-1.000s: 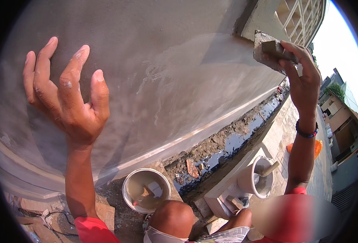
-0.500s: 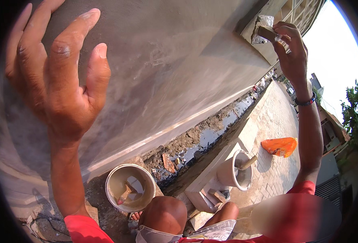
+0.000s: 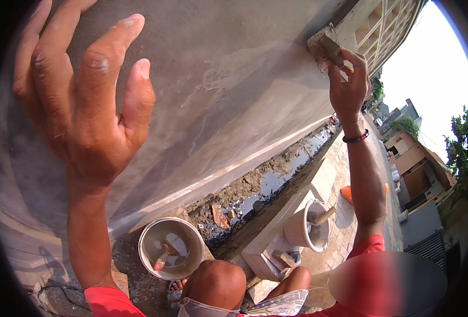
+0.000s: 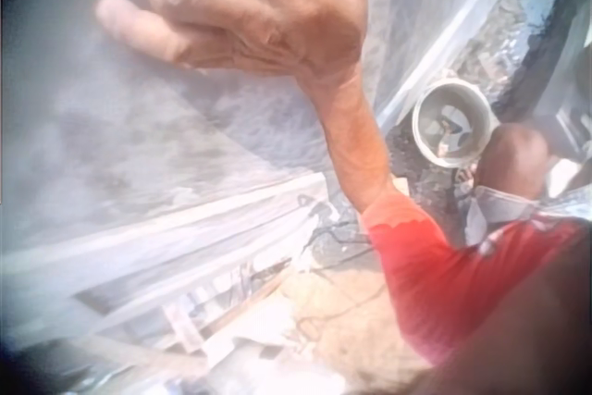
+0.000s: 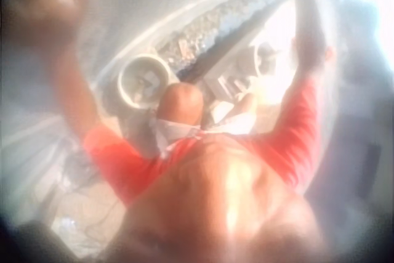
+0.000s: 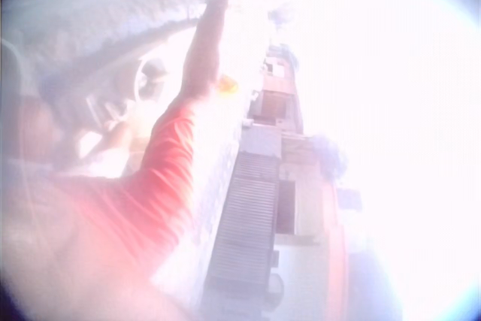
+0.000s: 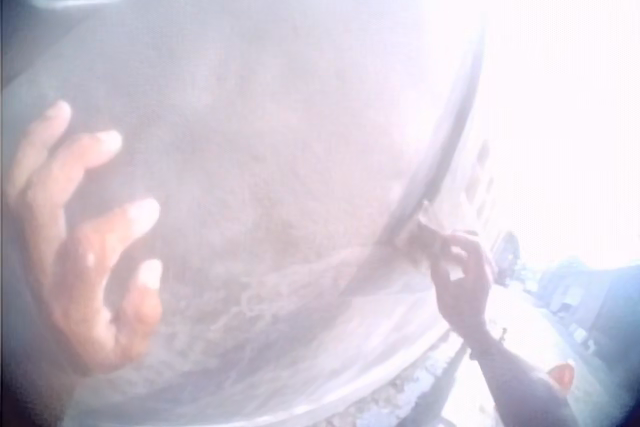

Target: The person applies and smooths wet plaster onto a curved exterior wall using a hand trowel. They repeatedly scoop plaster from a bucket, spread it on the wall surface, and smooth the edges around a decorative block feature.

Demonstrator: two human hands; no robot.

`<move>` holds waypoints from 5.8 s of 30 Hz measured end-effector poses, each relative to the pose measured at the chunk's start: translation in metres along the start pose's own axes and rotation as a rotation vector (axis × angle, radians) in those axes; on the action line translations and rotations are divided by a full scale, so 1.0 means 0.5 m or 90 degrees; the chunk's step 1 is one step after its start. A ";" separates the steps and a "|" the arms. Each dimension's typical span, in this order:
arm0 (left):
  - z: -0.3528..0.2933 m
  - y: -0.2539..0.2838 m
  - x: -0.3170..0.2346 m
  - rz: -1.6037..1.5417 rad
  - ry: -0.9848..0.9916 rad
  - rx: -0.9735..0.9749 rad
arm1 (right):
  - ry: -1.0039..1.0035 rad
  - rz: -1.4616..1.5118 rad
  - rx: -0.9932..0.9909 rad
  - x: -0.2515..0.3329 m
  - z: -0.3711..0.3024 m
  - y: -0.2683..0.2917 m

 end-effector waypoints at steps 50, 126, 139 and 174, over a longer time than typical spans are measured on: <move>-0.025 -0.003 0.043 -0.036 -0.053 0.121 | 0.457 -0.375 0.552 0.093 0.286 0.066; 0.001 -0.027 -0.038 0.065 0.009 -0.023 | -0.716 0.360 -0.262 0.084 -0.160 -0.090; 0.010 -0.018 -0.044 0.091 -0.006 -0.011 | -0.829 0.720 -0.360 0.112 -0.190 -0.052; 0.005 -0.026 -0.045 0.089 0.005 -0.007 | -0.876 1.264 -0.541 0.178 -0.091 -0.114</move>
Point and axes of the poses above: each hand's wrist, its own z-axis towards the middle knuckle, its own y-axis out of the back of the hand, x = y × z, the point moved 4 cm from there along z, towards the middle knuckle, and after that the axes turned 9 degrees about -z, right-handed, at the moved point
